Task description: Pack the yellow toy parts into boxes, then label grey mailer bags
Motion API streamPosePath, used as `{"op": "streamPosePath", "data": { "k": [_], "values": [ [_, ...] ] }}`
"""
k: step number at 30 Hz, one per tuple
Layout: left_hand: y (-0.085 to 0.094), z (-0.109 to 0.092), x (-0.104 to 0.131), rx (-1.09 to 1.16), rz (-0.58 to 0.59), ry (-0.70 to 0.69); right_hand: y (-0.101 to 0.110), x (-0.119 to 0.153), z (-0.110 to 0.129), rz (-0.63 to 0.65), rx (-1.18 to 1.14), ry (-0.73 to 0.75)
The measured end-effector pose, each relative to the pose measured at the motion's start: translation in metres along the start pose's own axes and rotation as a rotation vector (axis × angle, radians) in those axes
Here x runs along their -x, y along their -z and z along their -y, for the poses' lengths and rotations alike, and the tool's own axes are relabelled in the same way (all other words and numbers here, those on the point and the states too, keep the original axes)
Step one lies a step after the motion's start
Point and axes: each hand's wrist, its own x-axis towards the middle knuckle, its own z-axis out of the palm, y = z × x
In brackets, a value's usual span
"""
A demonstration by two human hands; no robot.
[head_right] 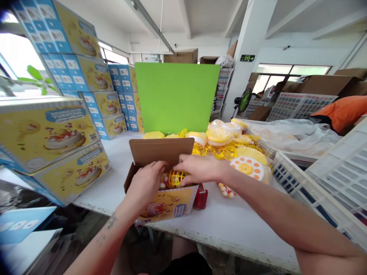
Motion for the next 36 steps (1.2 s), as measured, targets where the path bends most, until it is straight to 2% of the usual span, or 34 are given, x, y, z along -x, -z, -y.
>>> {"op": "streamPosePath", "data": {
  "k": [3,5,6,8,9,10,11,12,14,16,18,21,23,26,28,30,33,36],
  "values": [
    [0.007,-0.004,0.005,-0.023,-0.029,-0.018,-0.011,-0.004,0.009,0.04,0.029,-0.034],
    [0.017,-0.001,0.014,0.038,-0.196,-0.081,-0.021,0.002,0.008,-0.053,-0.045,-0.004],
    [0.022,0.004,0.018,0.091,-0.333,-0.109,-0.028,0.008,0.004,-0.148,-0.103,0.003],
    [0.025,0.02,0.027,0.245,-0.621,-0.1,-0.046,0.019,-0.007,-0.447,-0.27,-0.068],
    [0.023,0.03,0.03,0.344,-0.713,-0.052,-0.057,0.024,-0.014,-0.616,-0.381,-0.157],
    [0.019,0.04,0.032,0.472,-0.752,0.025,-0.068,0.027,-0.02,-0.765,-0.516,-0.265],
    [0.012,0.049,0.032,0.633,-0.731,0.123,-0.08,0.028,-0.024,-0.86,-0.679,-0.362],
    [0.004,0.057,0.031,0.811,-0.648,0.221,-0.09,0.027,-0.027,-0.892,-0.863,-0.428],
    [-0.012,0.065,0.027,1.12,-0.406,0.381,-0.108,0.018,-0.025,-0.793,-1.23,-0.463],
    [-0.021,0.065,0.022,1.275,-0.255,0.406,-0.118,0.007,-0.018,-0.678,-1.492,-0.408],
    [-0.023,0.065,0.02,1.297,-0.232,0.341,-0.122,-0.001,-0.01,-0.713,-1.558,-0.345],
    [-0.012,0.076,0.022,1.134,-0.171,0.194,-0.123,0.001,-0.011,-0.88,-1.305,-0.312],
    [0.002,0.089,0.023,0.946,-0.061,0.083,-0.119,0.011,-0.02,-0.864,-1.046,-0.295],
    [0.027,0.1,0.021,0.675,0.137,-0.061,-0.104,0.025,-0.036,-0.709,-0.706,-0.175],
    [0.042,0.093,0.017,0.481,0.217,-0.12,-0.087,0.029,-0.04,-0.592,-0.494,-0.097],
    [0.052,0.079,0.012,0.283,0.257,-0.16,-0.069,0.027,-0.036,-0.454,-0.303,-0.069],
    [0.055,0.059,0.012,0.058,0.305,-0.227,-0.049,0.023,-0.027,-0.242,-0.132,-0.05],
    [0.05,0.054,0.019,-0.041,0.347,-0.272,-0.047,0.023,-0.022,-0.111,-0.081,0.034]
  ]
}}
